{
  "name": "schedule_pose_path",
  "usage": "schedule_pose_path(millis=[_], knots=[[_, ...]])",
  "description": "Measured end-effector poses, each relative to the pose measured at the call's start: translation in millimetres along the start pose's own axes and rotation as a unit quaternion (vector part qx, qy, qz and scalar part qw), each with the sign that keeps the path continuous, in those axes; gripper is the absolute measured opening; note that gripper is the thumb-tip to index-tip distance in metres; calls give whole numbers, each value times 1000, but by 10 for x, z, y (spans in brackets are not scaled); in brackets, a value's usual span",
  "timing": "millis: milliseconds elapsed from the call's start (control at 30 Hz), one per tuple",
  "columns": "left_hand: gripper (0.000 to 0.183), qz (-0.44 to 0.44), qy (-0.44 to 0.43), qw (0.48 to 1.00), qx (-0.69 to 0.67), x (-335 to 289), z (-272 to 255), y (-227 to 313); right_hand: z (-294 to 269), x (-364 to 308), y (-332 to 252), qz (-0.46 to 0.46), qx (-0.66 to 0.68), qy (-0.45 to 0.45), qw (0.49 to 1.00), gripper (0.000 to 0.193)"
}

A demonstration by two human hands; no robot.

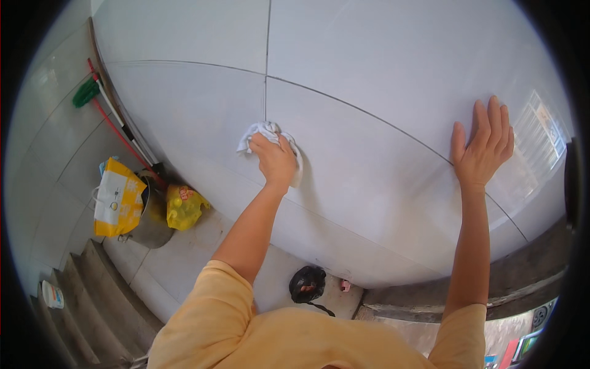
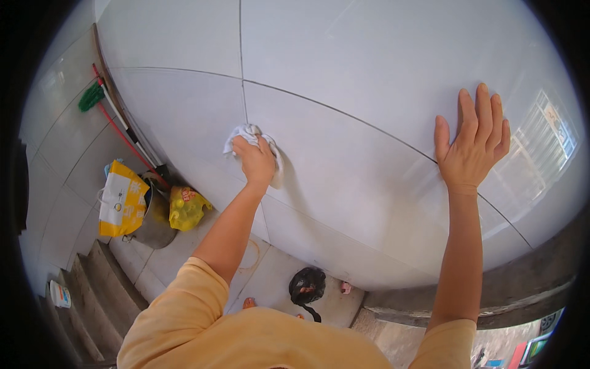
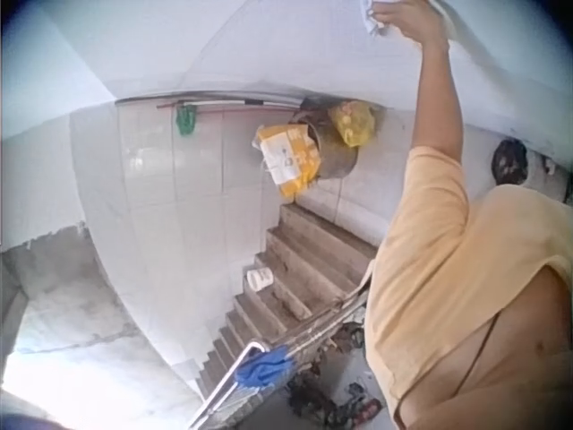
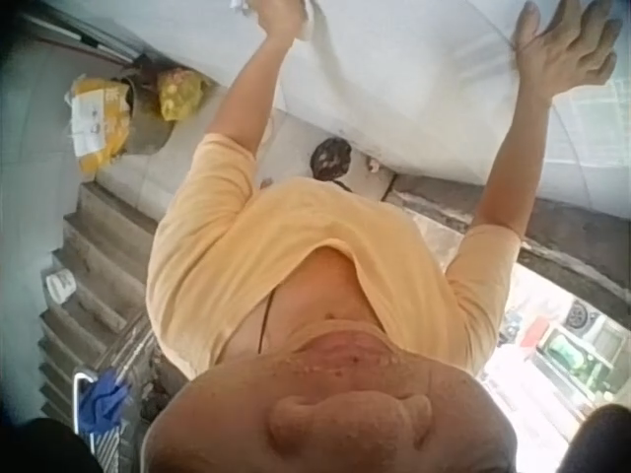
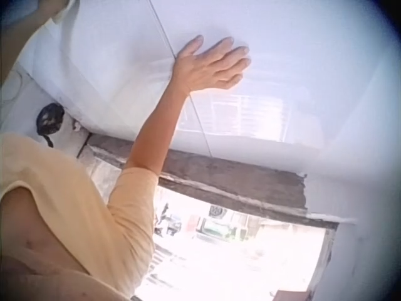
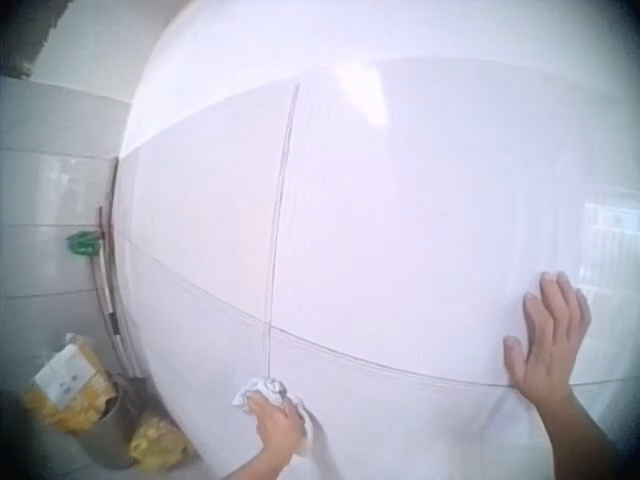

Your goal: Wiping a white tiled wall with a cloth.

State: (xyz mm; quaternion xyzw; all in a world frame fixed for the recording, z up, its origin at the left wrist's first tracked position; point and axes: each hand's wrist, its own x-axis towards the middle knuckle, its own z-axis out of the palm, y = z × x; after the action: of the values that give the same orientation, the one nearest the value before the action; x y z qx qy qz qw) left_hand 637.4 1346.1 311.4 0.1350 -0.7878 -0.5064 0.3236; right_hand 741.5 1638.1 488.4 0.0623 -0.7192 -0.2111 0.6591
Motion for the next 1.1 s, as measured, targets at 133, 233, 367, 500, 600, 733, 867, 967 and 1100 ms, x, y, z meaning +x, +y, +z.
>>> schedule_pose_path(millis=[133, 233, 367, 500, 600, 733, 867, 967, 1100], knots=[[42, 23, -51, 998, 15, -145, 4, 13, -8, -16, 25, 6, 2, -8, 1000, 44], [48, 131, -43, 990, -40, -392, 71, 472, 51, -62, 19, 6, 8, -11, 1000, 44], [55, 77, -66, 993, -68, -636, 140, 773, 18, -20, -2, 12, 5, -12, 1000, 45], [62, 103, -113, 988, 6, -1010, 267, 372, 1, -16, -1, 17, 15, -15, 1000, 46], [65, 123, -120, 985, 24, -1024, 253, 428, -19, -48, 38, 20, 16, -20, 999, 47], [67, 109, -104, 988, 24, -810, 157, 706, -32, -59, 31, 21, 22, -15, 999, 47], [64, 119, -96, 988, 12, -961, 300, 348, 21, -35, -28, 32, 30, -13, 999, 45], [61, 73, -157, 984, 40, -1229, 364, -20, -51, 7, 15, 25, 27, 0, 999, 45], [59, 161, -84, 983, 12, -1074, 434, -245, 12, -43, 29, 23, 15, -4, 1000, 43]])
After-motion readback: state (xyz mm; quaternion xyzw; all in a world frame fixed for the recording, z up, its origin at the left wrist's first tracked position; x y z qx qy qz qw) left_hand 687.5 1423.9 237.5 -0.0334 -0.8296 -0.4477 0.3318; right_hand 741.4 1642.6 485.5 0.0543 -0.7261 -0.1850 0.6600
